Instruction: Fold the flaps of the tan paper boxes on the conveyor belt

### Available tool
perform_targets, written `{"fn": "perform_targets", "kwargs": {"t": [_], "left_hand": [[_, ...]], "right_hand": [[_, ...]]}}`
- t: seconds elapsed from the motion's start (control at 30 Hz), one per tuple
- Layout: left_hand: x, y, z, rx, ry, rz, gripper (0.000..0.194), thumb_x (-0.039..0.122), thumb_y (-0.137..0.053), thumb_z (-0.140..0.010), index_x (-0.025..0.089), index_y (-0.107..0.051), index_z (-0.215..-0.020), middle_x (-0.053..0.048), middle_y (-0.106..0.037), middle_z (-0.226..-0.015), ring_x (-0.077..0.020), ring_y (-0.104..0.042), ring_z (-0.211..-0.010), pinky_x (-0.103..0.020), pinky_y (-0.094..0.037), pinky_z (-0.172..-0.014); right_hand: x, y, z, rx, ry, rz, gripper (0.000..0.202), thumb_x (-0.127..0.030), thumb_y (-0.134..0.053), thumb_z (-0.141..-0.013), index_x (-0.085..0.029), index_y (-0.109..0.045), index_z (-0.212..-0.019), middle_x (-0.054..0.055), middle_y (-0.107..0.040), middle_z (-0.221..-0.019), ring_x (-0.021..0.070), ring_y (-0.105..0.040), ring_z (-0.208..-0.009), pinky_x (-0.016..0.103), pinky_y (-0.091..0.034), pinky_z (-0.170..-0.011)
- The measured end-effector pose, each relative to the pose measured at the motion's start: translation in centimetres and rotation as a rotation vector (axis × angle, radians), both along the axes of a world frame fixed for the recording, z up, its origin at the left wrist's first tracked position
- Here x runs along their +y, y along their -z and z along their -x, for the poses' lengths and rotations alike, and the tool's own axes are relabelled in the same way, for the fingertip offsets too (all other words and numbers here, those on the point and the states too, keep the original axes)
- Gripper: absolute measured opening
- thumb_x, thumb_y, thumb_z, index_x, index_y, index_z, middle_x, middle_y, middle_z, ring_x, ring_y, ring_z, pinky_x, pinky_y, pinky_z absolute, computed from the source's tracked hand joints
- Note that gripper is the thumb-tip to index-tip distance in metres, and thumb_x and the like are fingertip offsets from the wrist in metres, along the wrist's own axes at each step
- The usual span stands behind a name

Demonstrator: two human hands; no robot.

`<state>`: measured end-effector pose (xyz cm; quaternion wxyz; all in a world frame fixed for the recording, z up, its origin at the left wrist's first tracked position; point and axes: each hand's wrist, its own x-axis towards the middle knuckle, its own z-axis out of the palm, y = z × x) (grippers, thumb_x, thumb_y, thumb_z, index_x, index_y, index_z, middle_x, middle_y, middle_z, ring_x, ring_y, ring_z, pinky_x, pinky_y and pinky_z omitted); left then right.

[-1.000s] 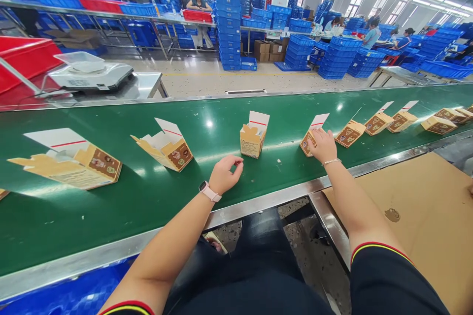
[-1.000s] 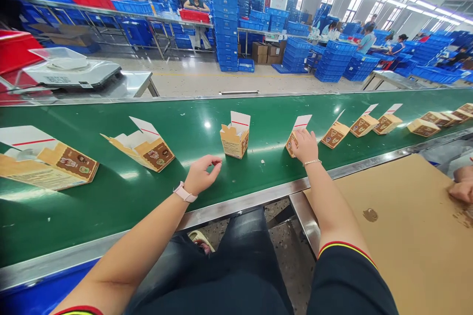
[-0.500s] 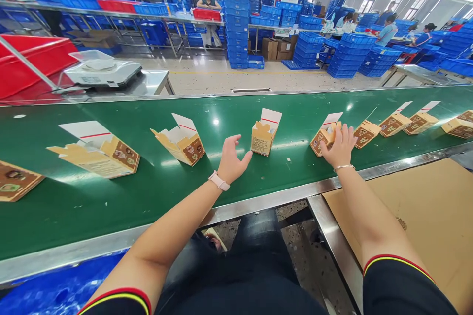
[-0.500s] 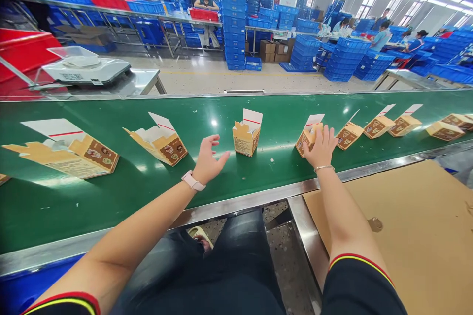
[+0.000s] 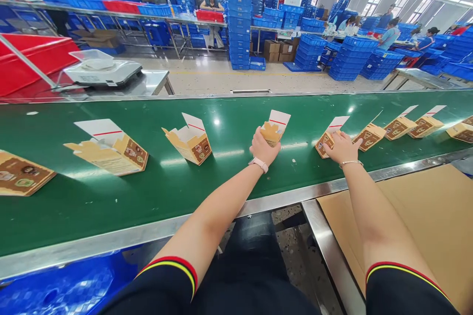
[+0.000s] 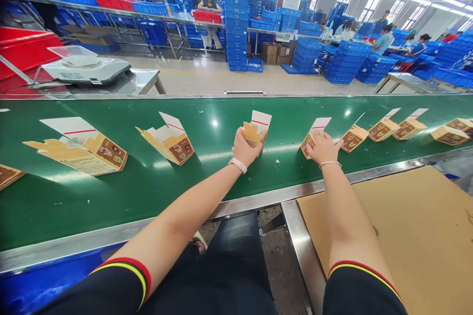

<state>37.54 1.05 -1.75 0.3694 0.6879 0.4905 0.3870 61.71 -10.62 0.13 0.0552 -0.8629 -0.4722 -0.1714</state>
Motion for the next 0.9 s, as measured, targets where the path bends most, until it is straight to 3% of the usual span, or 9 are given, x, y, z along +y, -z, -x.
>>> {"fn": "perform_targets", "kwargs": {"t": [0.23,0.37,0.57,0.67,0.73,0.8,0.9], "left_hand": [[1.1,0.1,2.8,-0.01,0.037,-0.045,0.075,0.033,-0.075,-0.06,0.023,-0.036,-0.123,-0.015,-0.051,-0.128,-0.0352,-0.05,-0.121,-0.052,-0.044,-0.094],[0.9,0.5,5.1,-0.011,0.057,-0.071,0.075,0.035,-0.075,-0.06,0.023,-0.035,-0.123,-0.014,-0.052,-0.125,-0.0333,-0.052,-0.119,-0.049,-0.046,-0.093],[0.3,0.6,7.2,0.003,0.096,-0.149,0.074,0.036,-0.074,-0.06,0.022,-0.037,-0.122,-0.014,-0.055,-0.122,-0.0327,-0.055,-0.116,-0.048,-0.047,-0.091],[0.1,1.0,8.4,0.025,0.11,-0.183,0.076,0.036,-0.074,-0.061,0.02,-0.035,-0.124,-0.014,-0.056,-0.122,-0.0331,-0.055,-0.116,-0.049,-0.046,-0.092],[-0.2,1.4,9.1,0.015,0.107,-0.189,0.078,0.036,-0.074,-0.061,0.02,-0.034,-0.126,-0.015,-0.055,-0.123,-0.0326,-0.055,-0.116,-0.049,-0.045,-0.094],[-0.8,1.9,9.7,-0.006,0.084,-0.199,0.08,0.036,-0.075,-0.061,0.02,-0.033,-0.127,-0.016,-0.054,-0.124,-0.0323,-0.054,-0.117,-0.048,-0.045,-0.094],[-2.0,2.6,9.9,-0.031,0.047,-0.249,0.08,0.036,-0.077,-0.059,0.021,-0.034,-0.125,-0.015,-0.054,-0.123,-0.031,-0.055,-0.116,-0.046,-0.046,-0.093]], "right_hand": [[-1.6,0.1,-0.8,-0.024,-0.035,-0.01,0.057,-0.042,-0.04,-0.085,-0.017,-0.042,-0.137,0.016,-0.038,-0.146,0.0382,-0.032,-0.131,0.07,-0.024,-0.1],[-1.9,0.3,-1.6,0.012,0.003,-0.043,0.054,-0.046,-0.04,-0.086,-0.023,-0.047,-0.135,0.012,-0.04,-0.146,0.0401,-0.033,-0.129,0.073,-0.024,-0.098],[-1.1,-0.3,-2.8,0.074,0.16,-0.039,0.048,-0.049,-0.044,-0.084,-0.019,-0.059,-0.12,0.015,-0.045,-0.139,0.0423,-0.034,-0.127,0.073,-0.024,-0.099],[-0.9,-0.8,-2.5,0.061,0.216,-0.056,0.055,-0.049,-0.049,-0.083,-0.014,-0.054,-0.125,0.021,-0.038,-0.142,0.0454,-0.028,-0.13,0.073,-0.025,-0.098],[-0.7,-0.8,-1.0,0.01,0.211,-0.174,0.064,-0.048,-0.05,-0.082,-0.009,-0.045,-0.133,0.026,-0.028,-0.146,0.0481,-0.021,-0.133,0.074,-0.023,-0.097],[-0.5,-0.4,2.0,-0.025,0.107,-0.317,0.069,-0.044,-0.05,-0.083,-0.005,-0.037,-0.137,0.03,-0.024,-0.146,0.0484,-0.018,-0.135,0.074,-0.021,-0.098],[-0.2,1.0,8.6,0.06,-0.319,-0.376,0.065,-0.044,-0.047,-0.084,-0.01,-0.037,-0.138,0.027,-0.033,-0.143,0.0419,-0.026,-0.136,0.066,-0.027,-0.103]]}}
